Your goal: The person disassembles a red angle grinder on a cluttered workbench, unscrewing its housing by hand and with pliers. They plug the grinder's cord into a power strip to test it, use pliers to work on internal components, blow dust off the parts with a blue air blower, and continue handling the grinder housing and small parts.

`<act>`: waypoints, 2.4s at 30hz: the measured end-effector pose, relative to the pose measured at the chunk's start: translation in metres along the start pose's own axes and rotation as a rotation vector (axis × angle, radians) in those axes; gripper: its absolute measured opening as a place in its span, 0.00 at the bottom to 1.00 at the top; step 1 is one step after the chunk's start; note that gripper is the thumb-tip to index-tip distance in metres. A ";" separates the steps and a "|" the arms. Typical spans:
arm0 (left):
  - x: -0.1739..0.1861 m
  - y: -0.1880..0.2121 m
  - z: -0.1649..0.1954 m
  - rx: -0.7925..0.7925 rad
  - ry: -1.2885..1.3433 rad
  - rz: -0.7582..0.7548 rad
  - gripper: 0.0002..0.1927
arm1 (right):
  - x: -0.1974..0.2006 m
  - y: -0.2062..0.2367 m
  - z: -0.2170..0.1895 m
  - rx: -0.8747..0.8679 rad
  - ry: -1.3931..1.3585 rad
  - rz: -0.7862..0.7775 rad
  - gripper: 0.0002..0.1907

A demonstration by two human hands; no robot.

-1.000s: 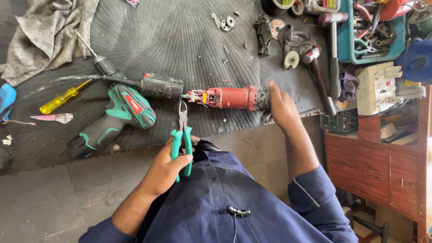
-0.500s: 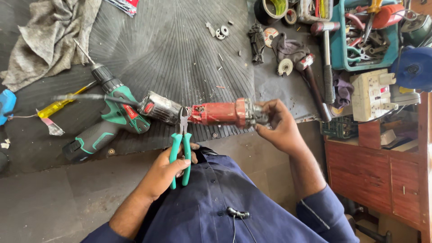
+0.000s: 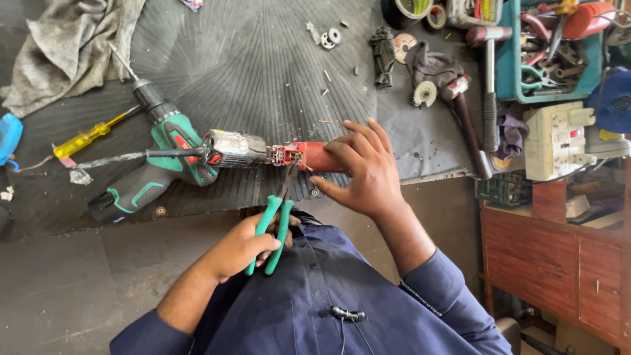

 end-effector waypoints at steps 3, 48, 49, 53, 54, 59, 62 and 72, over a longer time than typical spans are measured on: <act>0.000 -0.005 -0.001 0.021 -0.015 -0.001 0.29 | -0.007 -0.003 -0.006 0.089 -0.062 -0.021 0.17; -0.025 -0.012 -0.006 -0.007 0.410 -0.147 0.28 | -0.018 -0.017 0.006 0.215 -0.162 -0.087 0.09; -0.025 -0.012 -0.006 -0.004 0.411 -0.148 0.28 | -0.019 -0.017 0.007 0.212 -0.161 -0.090 0.10; -0.026 -0.012 -0.005 -0.001 0.415 -0.159 0.28 | -0.021 -0.016 0.009 0.217 -0.152 -0.093 0.13; -0.026 -0.012 -0.005 -0.004 0.417 -0.164 0.29 | -0.021 -0.016 0.009 0.220 -0.150 -0.092 0.14; -0.026 -0.014 -0.007 -0.007 0.440 -0.162 0.28 | -0.023 -0.015 0.011 0.226 -0.152 -0.082 0.14; -0.027 -0.014 -0.008 -0.009 0.470 -0.171 0.28 | -0.023 -0.015 0.010 0.226 -0.151 -0.084 0.14; -0.025 -0.009 -0.012 0.080 0.595 -0.162 0.26 | -0.022 -0.015 0.009 0.242 -0.139 -0.074 0.14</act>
Point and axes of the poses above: each hand's wrist, its own y-axis away from the middle knuckle, its own x-axis out of the back of the hand, z = x × y, the point moved 8 cm from there along -y, towards the middle knuckle, and after that the axes turned 4 degrees about x, right-handed, at the moved point
